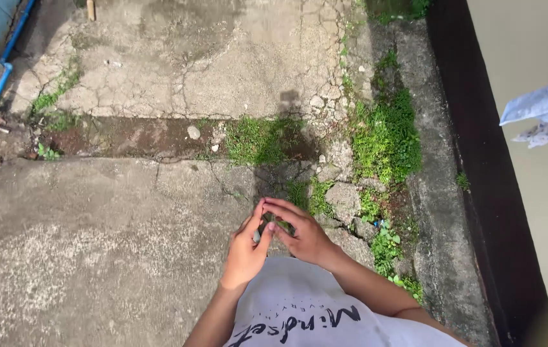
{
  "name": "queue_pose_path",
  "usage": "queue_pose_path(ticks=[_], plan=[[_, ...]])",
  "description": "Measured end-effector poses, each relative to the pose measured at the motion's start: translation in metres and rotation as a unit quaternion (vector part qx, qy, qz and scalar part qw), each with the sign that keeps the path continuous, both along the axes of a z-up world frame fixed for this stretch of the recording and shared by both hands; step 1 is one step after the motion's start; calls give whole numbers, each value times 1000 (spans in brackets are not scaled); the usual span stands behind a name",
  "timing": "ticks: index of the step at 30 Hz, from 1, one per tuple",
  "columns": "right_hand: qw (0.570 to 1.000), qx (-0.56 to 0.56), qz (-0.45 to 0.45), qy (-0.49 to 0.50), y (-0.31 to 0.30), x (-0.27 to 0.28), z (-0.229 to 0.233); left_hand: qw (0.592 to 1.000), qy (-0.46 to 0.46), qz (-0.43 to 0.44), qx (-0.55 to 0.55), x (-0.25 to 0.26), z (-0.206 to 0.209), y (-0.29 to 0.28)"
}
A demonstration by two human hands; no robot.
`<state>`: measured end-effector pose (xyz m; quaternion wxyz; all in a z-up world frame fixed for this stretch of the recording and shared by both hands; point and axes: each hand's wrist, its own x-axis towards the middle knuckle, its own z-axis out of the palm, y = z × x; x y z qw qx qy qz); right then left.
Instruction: Hanging several items of laundry on clothes hangers and placing them on a drying rack and a metal fence.
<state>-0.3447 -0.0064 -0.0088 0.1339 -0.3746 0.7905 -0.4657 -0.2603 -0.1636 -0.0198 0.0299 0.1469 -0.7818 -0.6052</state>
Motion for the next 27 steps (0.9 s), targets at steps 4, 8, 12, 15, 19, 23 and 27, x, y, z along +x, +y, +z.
queue_pose_path(ticks=[4,8,12,15,19,23,27], plan=[[997,-19,-68,-6,-45,-114,16,988,117,-75,-71,-140,28,-63],[990,-83,-113,26,-87,-230,21,978,94,-172,-72,-266,50,-120],[987,-81,-137,31,-148,-348,-7,972,111,-202,-50,-387,15,-180],[988,-70,-136,1,-205,-460,-25,982,97,-152,-51,-498,-6,-227],[994,-43,-96,-34,-286,-590,-14,991,84,-92,-44,-602,-23,-305],[997,-28,-55,-35,-340,-718,11,992,107,-61,-10,-714,-22,-361],[995,-40,-78,38,-396,-882,-20,995,67,-75,-21,-888,-22,-420]])
